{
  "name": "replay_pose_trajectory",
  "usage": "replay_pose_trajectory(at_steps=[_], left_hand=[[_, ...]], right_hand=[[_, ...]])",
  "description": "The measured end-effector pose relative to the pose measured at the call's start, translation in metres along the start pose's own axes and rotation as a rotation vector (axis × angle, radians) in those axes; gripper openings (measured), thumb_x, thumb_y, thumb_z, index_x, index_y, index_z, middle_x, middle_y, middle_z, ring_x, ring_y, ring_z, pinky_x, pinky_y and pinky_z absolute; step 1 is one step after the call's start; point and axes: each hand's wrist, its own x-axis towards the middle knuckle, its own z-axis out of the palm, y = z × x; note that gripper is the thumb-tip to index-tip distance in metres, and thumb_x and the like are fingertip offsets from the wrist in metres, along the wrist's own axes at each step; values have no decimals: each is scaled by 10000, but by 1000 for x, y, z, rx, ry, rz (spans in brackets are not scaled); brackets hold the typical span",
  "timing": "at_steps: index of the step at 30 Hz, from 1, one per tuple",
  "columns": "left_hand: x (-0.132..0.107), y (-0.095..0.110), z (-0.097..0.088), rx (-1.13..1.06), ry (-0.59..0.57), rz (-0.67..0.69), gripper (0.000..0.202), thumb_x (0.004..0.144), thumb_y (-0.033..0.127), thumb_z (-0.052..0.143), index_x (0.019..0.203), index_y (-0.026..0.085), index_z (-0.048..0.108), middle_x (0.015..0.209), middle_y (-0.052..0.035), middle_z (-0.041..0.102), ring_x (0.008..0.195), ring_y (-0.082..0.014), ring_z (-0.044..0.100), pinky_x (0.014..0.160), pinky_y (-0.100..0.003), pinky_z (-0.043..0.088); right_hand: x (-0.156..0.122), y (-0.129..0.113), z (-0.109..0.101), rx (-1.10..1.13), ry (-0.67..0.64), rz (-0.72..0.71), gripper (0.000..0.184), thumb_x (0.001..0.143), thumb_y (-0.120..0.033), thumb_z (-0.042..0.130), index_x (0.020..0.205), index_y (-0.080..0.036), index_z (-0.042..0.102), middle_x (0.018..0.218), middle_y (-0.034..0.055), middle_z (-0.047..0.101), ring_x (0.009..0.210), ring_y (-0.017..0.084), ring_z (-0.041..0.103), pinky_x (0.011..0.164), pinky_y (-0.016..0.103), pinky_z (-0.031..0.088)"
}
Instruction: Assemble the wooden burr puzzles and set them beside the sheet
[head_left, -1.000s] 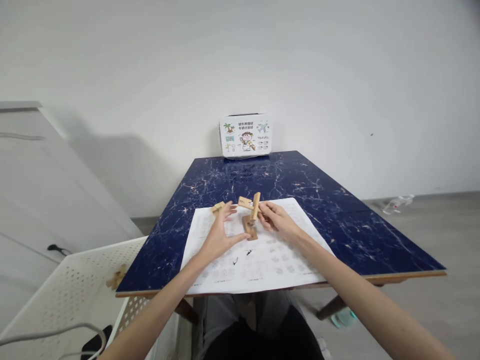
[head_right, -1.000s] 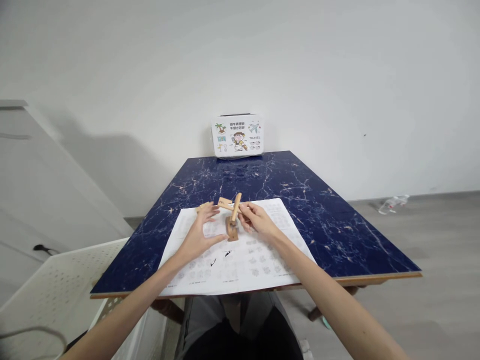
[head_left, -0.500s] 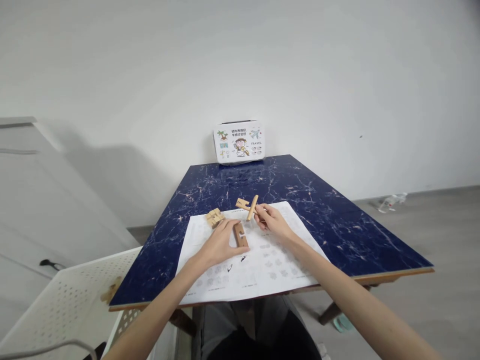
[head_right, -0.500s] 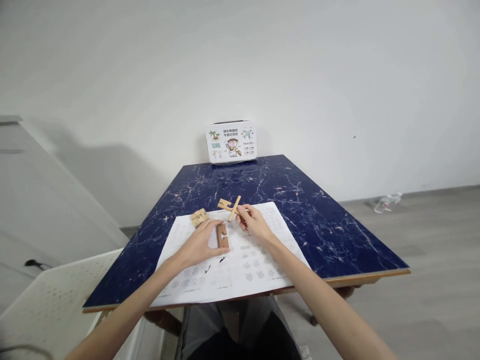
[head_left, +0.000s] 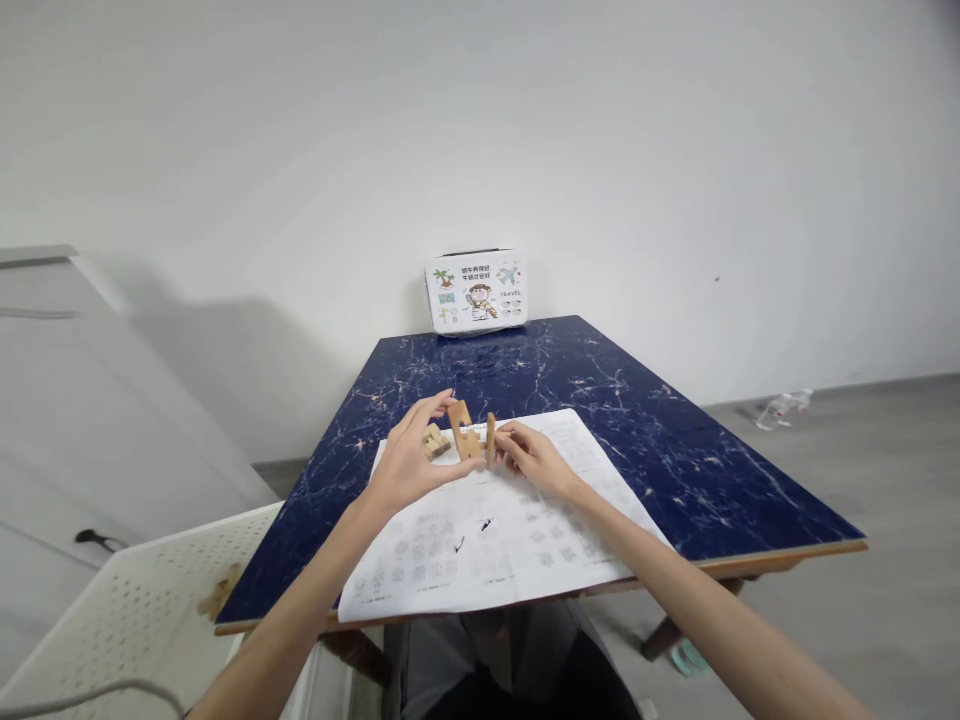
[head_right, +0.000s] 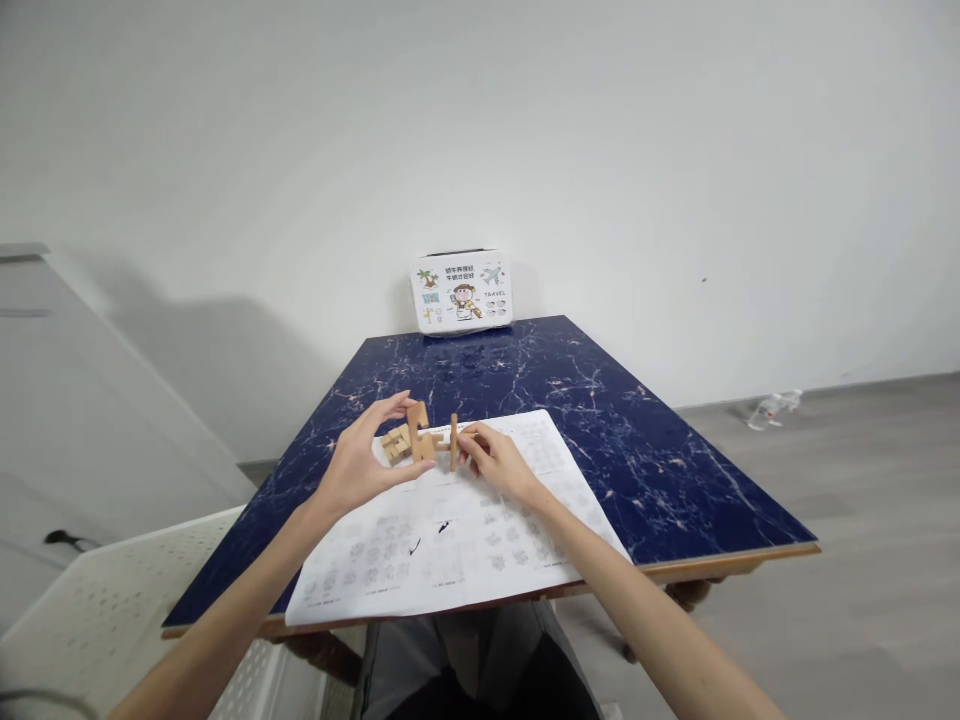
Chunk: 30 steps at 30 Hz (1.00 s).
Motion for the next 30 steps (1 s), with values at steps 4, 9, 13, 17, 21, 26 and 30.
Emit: replay_pose_trajectory(at_steps=[4,9,13,17,21,26,30], left_hand=[[10,-3,13,-66,-54,-42,885,725,490,876,1465,258,450,1357,-102,648,1207,-287,649,1044,-459,543],[16,-7,25,-124,-99,-85,880,719,532,864,1453,252,467,1342,-99,663,1208,-293,656,1061,-475,536],[18,-8,24,-134,-175,-152,944,688,561,874,1468,230,458,1334,-109,667,1222,-299,645,1004,-453,576],[19,-8,19,-145,-244,-193,945,687,570,869,1470,229,463,1340,-113,664,1230,-309,638,941,-439,606],[20,-9,17,-153,-275,-199,924,686,574,868,1458,245,482,1351,-103,660,1232,-312,637,1004,-470,575],[23,-13,17,-155,-277,-165,936,674,602,867,1456,250,492,1344,-100,663,1222,-311,641,1074,-495,524],[26,-14,15,-153,-313,-141,931,673,609,860,1458,259,501,1353,-105,660,1224,-320,640,1065,-509,525]], right_hand=[[-2,-1,1,3,-64,-21,386,1001,-576,518,1001,-203,614,791,22,697,572,140,570,595,278,467],[-4,-3,2,-12,-100,-28,348,992,-538,537,1033,-203,622,832,37,723,587,144,605,587,276,475],[-6,-3,1,-26,-113,-14,300,986,-498,555,1032,-208,614,837,40,743,577,143,618,536,258,455],[-6,-3,1,-33,-129,-24,254,991,-462,558,984,-212,607,831,37,752,582,142,647,560,259,484],[-6,-5,1,-30,-140,-25,239,989,-450,573,960,-215,601,854,44,759,600,146,661,559,256,489],[-7,-7,1,-32,-139,-26,227,986,-440,582,958,-215,600,862,51,766,595,142,644,565,260,485],[-8,-8,1,-47,-141,-26,249,986,-466,568,959,-221,602,845,47,761,592,148,630,584,277,491]])
